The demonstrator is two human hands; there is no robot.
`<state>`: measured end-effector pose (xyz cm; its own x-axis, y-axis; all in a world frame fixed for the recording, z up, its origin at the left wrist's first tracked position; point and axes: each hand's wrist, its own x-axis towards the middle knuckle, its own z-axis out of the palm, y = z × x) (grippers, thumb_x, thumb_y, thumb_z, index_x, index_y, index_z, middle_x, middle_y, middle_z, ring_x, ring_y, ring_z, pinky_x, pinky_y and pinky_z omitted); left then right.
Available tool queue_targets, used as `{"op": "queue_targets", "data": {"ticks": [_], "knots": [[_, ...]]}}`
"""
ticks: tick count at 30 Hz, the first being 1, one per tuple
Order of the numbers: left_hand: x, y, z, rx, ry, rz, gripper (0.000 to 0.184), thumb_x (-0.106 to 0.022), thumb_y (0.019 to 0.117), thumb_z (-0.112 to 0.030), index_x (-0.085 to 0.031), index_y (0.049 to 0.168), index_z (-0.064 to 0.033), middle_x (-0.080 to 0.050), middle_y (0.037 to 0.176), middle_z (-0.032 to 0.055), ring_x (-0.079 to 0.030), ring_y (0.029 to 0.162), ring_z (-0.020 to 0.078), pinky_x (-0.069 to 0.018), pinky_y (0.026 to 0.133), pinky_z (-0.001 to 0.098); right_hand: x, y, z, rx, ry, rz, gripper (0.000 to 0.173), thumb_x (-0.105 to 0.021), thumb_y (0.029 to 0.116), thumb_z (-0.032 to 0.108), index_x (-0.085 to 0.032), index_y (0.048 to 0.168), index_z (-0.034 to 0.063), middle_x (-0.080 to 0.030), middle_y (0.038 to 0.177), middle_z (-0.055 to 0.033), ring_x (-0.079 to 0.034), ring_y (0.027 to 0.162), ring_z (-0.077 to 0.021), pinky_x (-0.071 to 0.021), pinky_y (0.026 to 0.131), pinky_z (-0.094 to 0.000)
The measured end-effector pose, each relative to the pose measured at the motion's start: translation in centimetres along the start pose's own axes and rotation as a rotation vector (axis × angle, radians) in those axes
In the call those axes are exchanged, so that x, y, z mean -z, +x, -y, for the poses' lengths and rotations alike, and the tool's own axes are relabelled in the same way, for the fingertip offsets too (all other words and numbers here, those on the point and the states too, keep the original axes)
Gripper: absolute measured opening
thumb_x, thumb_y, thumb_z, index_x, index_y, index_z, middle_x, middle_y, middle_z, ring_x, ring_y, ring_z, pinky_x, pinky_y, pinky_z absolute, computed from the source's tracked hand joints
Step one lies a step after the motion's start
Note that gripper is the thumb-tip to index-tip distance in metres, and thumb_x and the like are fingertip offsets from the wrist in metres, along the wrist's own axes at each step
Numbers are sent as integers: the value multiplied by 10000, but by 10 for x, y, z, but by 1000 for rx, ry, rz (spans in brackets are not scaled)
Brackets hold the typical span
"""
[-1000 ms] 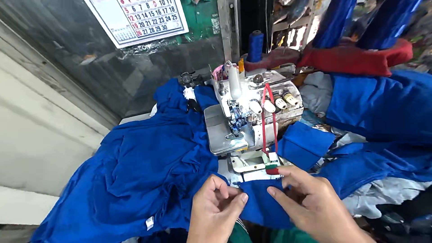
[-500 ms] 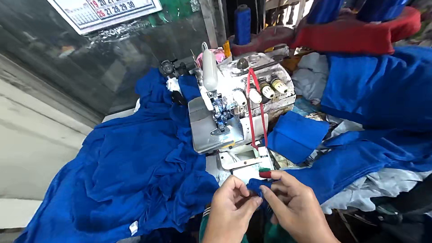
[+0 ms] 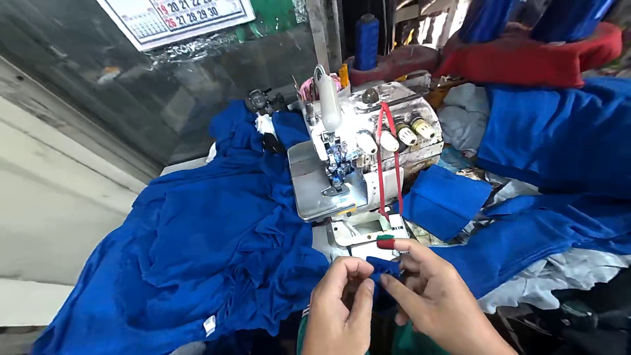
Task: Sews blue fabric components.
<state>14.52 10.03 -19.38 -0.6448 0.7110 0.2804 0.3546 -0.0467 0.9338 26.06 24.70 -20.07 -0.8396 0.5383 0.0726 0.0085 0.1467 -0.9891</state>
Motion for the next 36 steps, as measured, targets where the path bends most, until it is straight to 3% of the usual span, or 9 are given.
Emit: {"op": "queue_targets", "data": {"ticks": [5,9,12,16,19,23,25,29,36], "knots": [[-23,-24,10,-43,260,-179,288,-799,858,-147,-653,1076,-27,-681,1015,41,-693,883,112,-633,762,283,-16,-7,6,29,22,-87,484,-637,932,24,-568,1392,159,-762,924,-24,-684,542,-192,-582,401,-330],[-33,-23,31,-64,281,-306,127,-680,910,-82,-710,1021,-27,-711,953,21,-703,836,78,-628,720,243,-33,-13,1,68,109,-167,512,-613,953,-8,-530,1450,81,-763,923,-73,-668,514,-202,-561,371,-333],[-25,-32,21,104,-137,-202,171,-555,1024,-62,-688,1097,16,-713,996,76,-701,895,145,-617,794,299,-36,-19,2,-66,373,-182,420,-431,1018,14,-488,1433,49,-701,954,-154,-649,563,-208,-555,430,-321],[-5,-31,5,461,-843,-44,305,-376,1104,-161,-604,1120,41,-681,1057,178,-688,987,246,-573,919,452,-34,-12,0,-406,594,-72,308,-413,1079,175,-620,1292,94,-678,961,-97,-483,539,-80,-322,414,-199],[1,-19,11,231,-413,-52,324,-392,1116,-186,-640,1099,22,-667,961,117,-672,874,191,-597,802,356,-31,7,-6,-400,413,85,278,-504,1078,252,-610,1322,169,-698,1013,-91,-600,664,-138,-449,501,-241],[14,-13,11,-67,96,-138,258,-451,1101,-195,-651,1059,-37,-638,846,-4,-613,729,59,-540,644,209,-27,-11,0,30,172,-162,302,-577,1037,196,-563,1331,128,-653,885,-69,-555,523,-141,-475,406,-273],[14,-15,10,-176,176,-109,257,-470,1093,-205,-670,1065,-46,-671,896,2,-640,819,78,-557,755,261,-24,-31,9,56,275,-117,268,-551,1050,111,-554,1304,24,-682,869,-82,-554,487,-123,-458,360,-258],[-9,-21,11,-350,174,25,211,-478,1088,-235,-622,1011,-103,-653,909,3,-617,933,96,-458,995,367,-19,-39,7,-70,426,-105,436,-461,1069,57,-379,1494,9,-736,1148,-125,-558,479,-97,-448,365,-231],[34,-6,1,-231,124,-16,275,-523,1074,-292,-718,1126,-105,-707,1075,37,-677,1016,185,-596,879,379,11,-16,11,141,162,140,584,-626,1004,93,-393,1539,115,-741,1002,-80,-690,707,-186,-568,529,-276]]}}
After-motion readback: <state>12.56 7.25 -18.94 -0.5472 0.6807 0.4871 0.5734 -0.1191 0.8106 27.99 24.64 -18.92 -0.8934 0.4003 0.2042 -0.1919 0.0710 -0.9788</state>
